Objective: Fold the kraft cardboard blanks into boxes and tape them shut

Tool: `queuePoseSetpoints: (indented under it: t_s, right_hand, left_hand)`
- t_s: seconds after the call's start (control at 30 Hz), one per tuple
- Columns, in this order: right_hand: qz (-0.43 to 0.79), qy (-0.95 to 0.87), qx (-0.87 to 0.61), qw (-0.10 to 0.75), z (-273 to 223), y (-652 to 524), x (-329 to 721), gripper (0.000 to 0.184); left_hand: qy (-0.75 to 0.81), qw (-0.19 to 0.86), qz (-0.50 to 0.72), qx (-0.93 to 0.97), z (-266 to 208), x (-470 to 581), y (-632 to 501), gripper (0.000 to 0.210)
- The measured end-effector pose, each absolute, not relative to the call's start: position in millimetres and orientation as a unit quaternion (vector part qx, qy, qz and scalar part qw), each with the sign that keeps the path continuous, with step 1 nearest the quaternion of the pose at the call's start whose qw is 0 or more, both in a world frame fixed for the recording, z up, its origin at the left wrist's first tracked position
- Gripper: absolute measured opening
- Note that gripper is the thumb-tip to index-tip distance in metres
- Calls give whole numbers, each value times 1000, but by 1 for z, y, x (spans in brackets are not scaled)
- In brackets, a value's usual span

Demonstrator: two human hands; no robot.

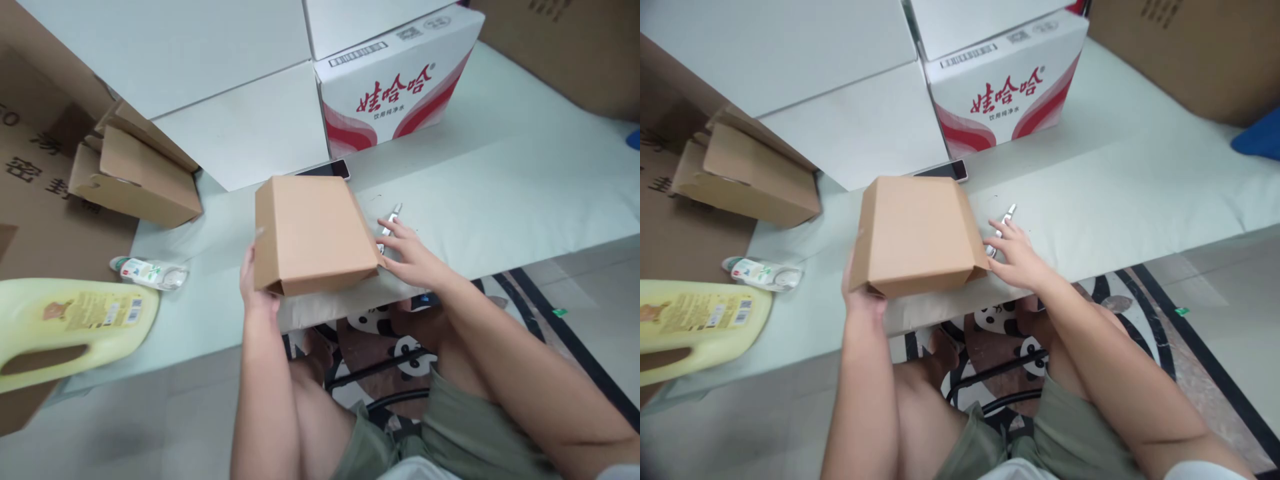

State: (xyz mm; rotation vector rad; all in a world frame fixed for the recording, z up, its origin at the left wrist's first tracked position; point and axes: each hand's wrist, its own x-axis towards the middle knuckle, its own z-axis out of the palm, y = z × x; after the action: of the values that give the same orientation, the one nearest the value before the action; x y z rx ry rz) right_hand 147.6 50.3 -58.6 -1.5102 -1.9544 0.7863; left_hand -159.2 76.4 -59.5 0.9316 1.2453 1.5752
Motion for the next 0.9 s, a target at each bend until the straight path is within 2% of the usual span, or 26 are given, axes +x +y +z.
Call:
queuePoseSetpoints:
  t_s: [0.13,0.23,0.37,0.47,0.57,0.7,0.9]
  right_hand:
    - [412,-664,-465,416,-51,49,151,54]
    - [457,-619,-439,463,-52,44,148,67]
    - [515,-576,-426,470,-55,38,142,64]
    - [485,-587,-441,475,-54,37,142,58]
    - [453,-607,-458,465,-52,37,145,54]
    - [499,-604,-429,449,-51,37,142,49]
    - [479,-603,-420,480,-48,36,133,64]
  left_hand:
    - [426,485,669,368,-38,-143,68,45]
    - [406,496,653,404,-29,-133,59,57]
    - [451,484,613,432,-31,-133,49,70]
    - [466,486,593,441,-36,-131,44,77]
    - [460,460,625,431,-38,-124,40,74]
    - [465,366,658,465,-34,-116,30,69]
    - [523,330,635,463,-16,-112,9,64]
